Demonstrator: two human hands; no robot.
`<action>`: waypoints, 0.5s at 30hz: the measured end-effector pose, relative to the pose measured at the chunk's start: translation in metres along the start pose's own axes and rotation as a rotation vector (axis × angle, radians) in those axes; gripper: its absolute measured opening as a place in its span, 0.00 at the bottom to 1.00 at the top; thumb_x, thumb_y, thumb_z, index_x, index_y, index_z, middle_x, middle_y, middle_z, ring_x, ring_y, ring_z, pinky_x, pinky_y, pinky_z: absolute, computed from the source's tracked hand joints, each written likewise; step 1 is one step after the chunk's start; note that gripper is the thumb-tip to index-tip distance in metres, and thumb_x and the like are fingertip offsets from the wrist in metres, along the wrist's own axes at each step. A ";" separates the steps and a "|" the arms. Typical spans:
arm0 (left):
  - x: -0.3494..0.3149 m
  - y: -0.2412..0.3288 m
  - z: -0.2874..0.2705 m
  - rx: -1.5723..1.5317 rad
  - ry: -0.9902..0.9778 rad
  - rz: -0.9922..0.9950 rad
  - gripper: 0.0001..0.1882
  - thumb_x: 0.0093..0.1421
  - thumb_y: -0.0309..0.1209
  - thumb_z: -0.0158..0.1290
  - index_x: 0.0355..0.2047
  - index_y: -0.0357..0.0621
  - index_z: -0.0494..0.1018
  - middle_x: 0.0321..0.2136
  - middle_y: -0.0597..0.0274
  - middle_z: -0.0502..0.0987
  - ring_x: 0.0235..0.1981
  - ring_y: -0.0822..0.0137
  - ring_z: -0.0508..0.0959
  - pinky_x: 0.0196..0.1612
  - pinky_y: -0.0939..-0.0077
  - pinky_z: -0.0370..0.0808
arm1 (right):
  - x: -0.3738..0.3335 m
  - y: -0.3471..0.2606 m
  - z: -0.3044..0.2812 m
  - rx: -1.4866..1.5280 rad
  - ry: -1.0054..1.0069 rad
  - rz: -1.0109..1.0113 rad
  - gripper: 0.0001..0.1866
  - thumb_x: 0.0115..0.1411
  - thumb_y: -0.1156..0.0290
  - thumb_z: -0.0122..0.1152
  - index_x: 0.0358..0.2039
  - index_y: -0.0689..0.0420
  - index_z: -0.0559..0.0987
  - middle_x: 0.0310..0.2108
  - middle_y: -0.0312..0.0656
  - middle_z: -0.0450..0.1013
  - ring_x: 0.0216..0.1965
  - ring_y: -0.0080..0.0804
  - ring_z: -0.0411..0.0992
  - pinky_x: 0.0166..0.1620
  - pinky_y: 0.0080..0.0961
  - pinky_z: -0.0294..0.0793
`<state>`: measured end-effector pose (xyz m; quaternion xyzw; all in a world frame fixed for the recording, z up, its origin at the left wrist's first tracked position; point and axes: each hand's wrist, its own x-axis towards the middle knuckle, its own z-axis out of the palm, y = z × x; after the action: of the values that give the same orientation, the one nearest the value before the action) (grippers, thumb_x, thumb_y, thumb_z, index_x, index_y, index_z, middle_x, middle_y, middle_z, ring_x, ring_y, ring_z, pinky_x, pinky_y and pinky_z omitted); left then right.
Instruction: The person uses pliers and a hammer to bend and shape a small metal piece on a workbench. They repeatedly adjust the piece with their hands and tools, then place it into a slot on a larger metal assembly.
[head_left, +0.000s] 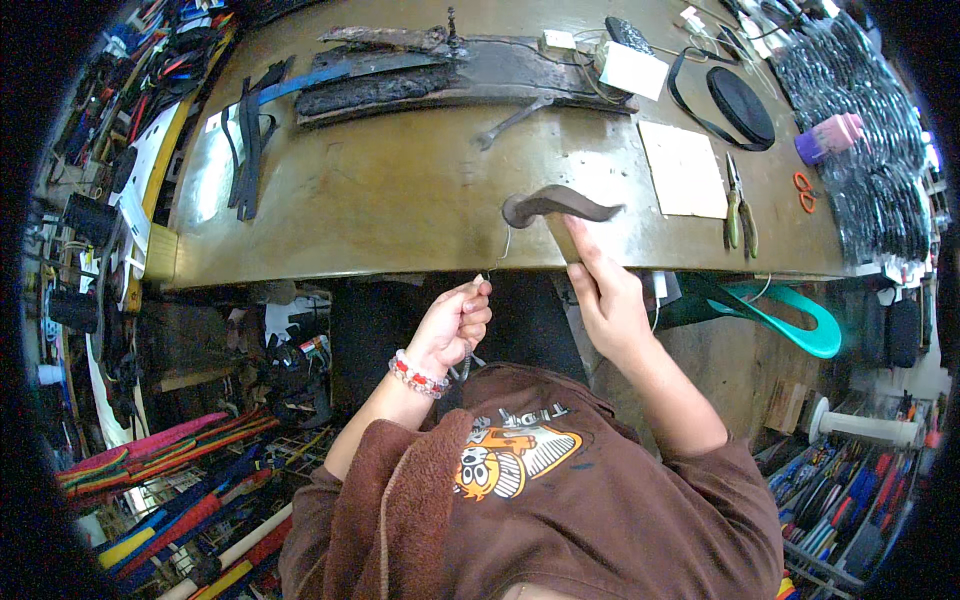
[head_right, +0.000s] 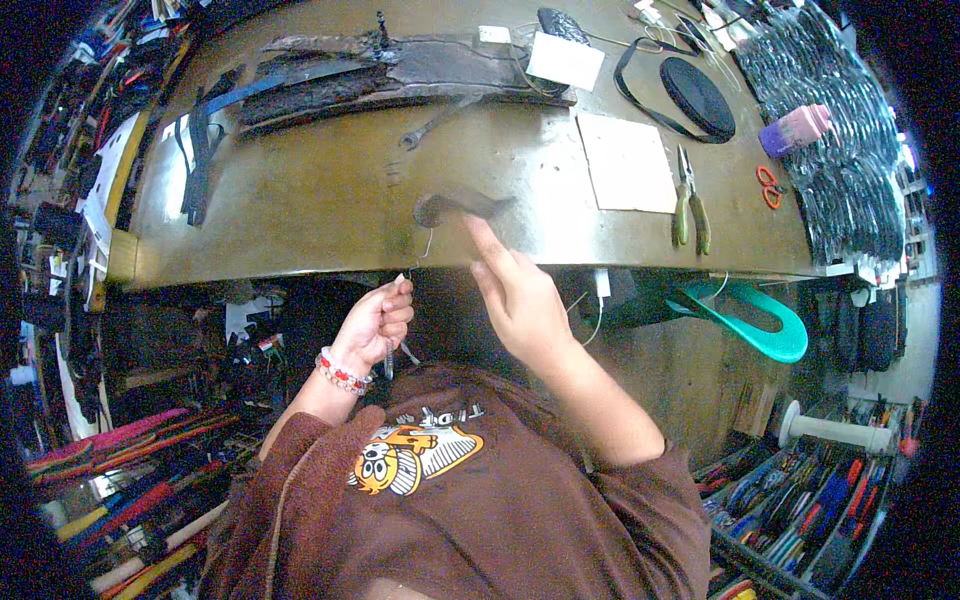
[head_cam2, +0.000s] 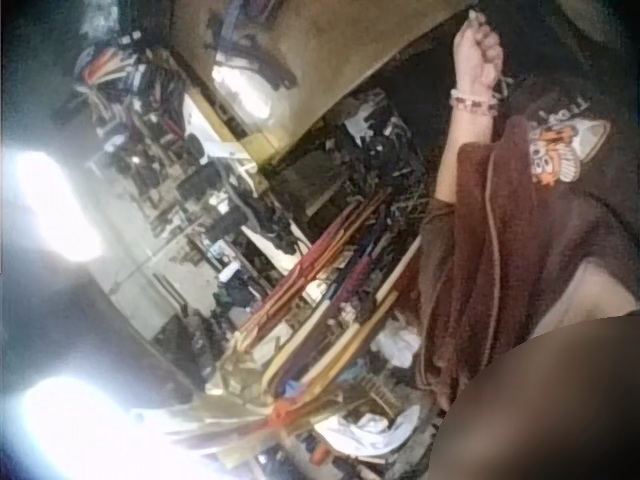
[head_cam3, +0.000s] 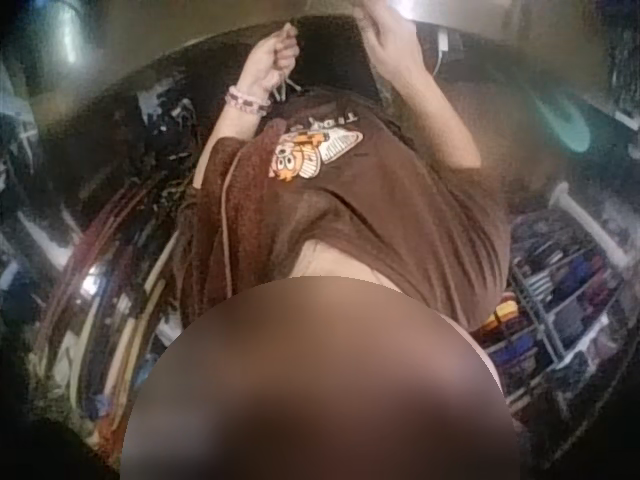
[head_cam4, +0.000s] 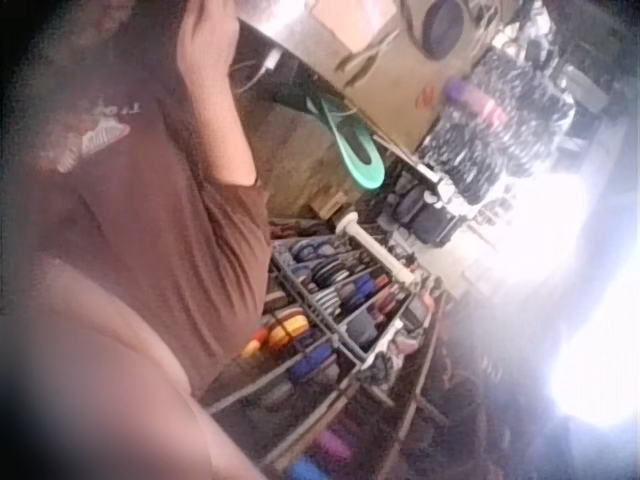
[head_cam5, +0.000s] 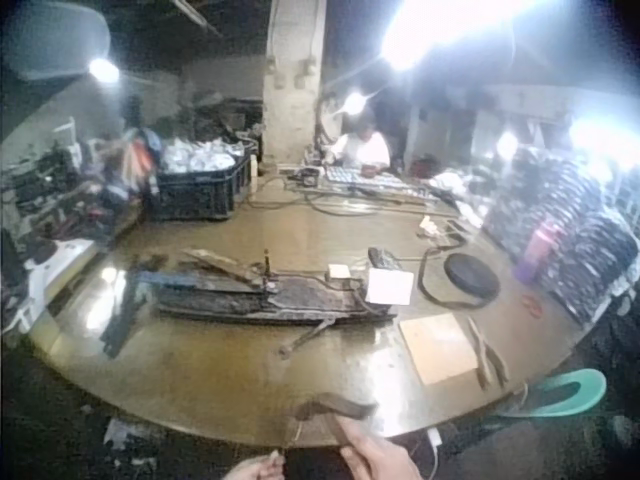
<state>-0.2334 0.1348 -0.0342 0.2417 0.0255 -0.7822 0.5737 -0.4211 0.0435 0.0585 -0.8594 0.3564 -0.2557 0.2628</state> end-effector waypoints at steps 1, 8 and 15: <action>0.000 0.000 -0.001 -0.037 -0.021 -0.007 0.08 0.65 0.32 0.42 0.31 0.42 0.67 0.15 0.77 0.58 0.13 0.84 0.52 0.12 0.91 0.47 | -0.001 -0.003 0.001 -0.013 0.018 -0.028 0.26 0.61 0.62 0.49 0.60 0.35 0.58 0.30 0.54 0.71 0.31 0.56 0.71 0.35 0.45 0.72; -0.001 0.004 -0.002 -0.255 -0.024 -0.048 0.09 0.66 0.32 0.39 0.33 0.42 0.66 0.15 0.76 0.58 0.13 0.83 0.52 0.11 0.90 0.47 | 0.003 -0.009 0.004 0.013 -0.142 0.134 0.25 0.61 0.66 0.48 0.59 0.40 0.61 0.36 0.56 0.71 0.39 0.51 0.71 0.43 0.36 0.71; -0.006 0.002 -0.002 -0.546 -0.110 -0.116 0.10 0.66 0.31 0.38 0.33 0.40 0.66 0.16 0.74 0.58 0.14 0.81 0.52 0.12 0.87 0.47 | 0.005 -0.015 0.006 -0.087 -0.256 0.150 0.24 0.58 0.74 0.51 0.57 0.54 0.64 0.41 0.55 0.71 0.42 0.49 0.72 0.45 0.36 0.70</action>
<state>-0.2295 0.1396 -0.0327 0.0338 0.2180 -0.7899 0.5722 -0.4068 0.0507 0.0647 -0.8666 0.3938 -0.1081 0.2868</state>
